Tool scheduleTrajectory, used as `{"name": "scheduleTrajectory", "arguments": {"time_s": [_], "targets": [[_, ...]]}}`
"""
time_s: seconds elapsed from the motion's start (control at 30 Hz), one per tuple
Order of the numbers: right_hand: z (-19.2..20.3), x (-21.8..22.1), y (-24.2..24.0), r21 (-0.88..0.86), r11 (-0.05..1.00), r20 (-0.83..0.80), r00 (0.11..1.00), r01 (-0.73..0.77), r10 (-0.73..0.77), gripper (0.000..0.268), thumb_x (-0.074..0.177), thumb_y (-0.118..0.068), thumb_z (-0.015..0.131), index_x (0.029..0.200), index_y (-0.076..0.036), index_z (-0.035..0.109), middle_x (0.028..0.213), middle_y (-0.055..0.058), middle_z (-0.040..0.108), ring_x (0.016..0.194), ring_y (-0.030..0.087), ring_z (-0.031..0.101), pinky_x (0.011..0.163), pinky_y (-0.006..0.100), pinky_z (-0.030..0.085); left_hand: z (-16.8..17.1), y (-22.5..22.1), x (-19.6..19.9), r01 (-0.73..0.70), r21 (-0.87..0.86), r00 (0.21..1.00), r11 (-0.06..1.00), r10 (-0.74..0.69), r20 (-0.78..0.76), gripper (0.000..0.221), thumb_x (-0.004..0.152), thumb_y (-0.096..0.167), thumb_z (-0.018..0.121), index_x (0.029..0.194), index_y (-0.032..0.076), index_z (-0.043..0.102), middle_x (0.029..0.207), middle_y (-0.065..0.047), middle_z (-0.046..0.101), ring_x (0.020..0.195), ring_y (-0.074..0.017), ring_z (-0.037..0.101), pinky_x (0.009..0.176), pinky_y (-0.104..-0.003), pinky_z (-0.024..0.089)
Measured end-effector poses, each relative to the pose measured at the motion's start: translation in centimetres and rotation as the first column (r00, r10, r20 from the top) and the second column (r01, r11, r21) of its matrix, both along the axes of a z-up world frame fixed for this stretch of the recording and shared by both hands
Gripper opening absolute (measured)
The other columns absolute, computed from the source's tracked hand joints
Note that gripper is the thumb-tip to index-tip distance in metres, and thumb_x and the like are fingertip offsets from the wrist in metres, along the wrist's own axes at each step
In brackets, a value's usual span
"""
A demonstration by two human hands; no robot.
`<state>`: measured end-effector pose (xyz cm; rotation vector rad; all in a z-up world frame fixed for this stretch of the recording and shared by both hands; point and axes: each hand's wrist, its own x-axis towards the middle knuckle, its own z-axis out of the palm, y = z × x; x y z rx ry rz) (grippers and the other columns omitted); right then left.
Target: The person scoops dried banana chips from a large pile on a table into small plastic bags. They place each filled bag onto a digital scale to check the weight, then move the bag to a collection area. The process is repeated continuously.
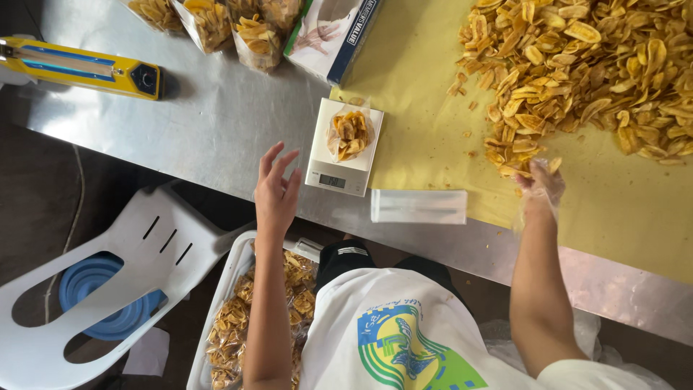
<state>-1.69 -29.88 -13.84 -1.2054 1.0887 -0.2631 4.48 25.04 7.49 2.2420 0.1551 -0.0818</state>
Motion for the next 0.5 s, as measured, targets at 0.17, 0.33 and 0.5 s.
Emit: {"name": "scheduleTrajectory", "arguments": {"time_s": [0.17,0.33,0.5], "targets": [[7.2,1.9,6.8,0.139,0.984,0.225,0.971,-0.115,0.082,0.028,0.093,-0.001,0.074,0.118,0.003,0.063,0.108,0.013,0.07,0.085,0.022,0.076,0.066,0.027,0.067,-1.3,1.4,-1.8,-0.058,0.014,0.997,0.998,0.059,-0.052,0.033,0.098,0.016,0.065,0.131,0.013,0.069,0.15,-0.007,0.054,0.064,-0.0083,0.06,0.063,-0.026,0.055],[10.9,6.4,9.6,0.172,0.974,0.302,0.949,-0.149,0.092,0.021,0.096,0.002,0.071,0.114,0.006,0.063,0.103,0.015,0.072,0.087,0.024,0.077,0.068,0.027,0.068,-1.5,1.3,-2.0,-0.073,-0.005,0.996,0.997,0.073,-0.042,0.033,0.098,0.016,0.065,0.131,0.013,0.069,0.149,-0.006,0.055,0.07,-0.0094,0.061,0.066,-0.027,0.056],[12.8,9.3,8.8,0.141,0.989,0.27,0.963,-0.036,-0.003,0.02,0.093,0.002,0.069,0.113,0.005,0.066,0.103,0.016,0.073,0.083,0.025,0.078,0.065,0.029,0.069,-1.4,0.6,-1.5,-0.074,-0.091,0.997,0.993,0.073,-0.015,0.034,0.097,0.016,0.066,0.131,0.012,0.068,0.149,-0.007,0.055,0.071,-0.0104,0.062,0.068,-0.028,0.056]]}}
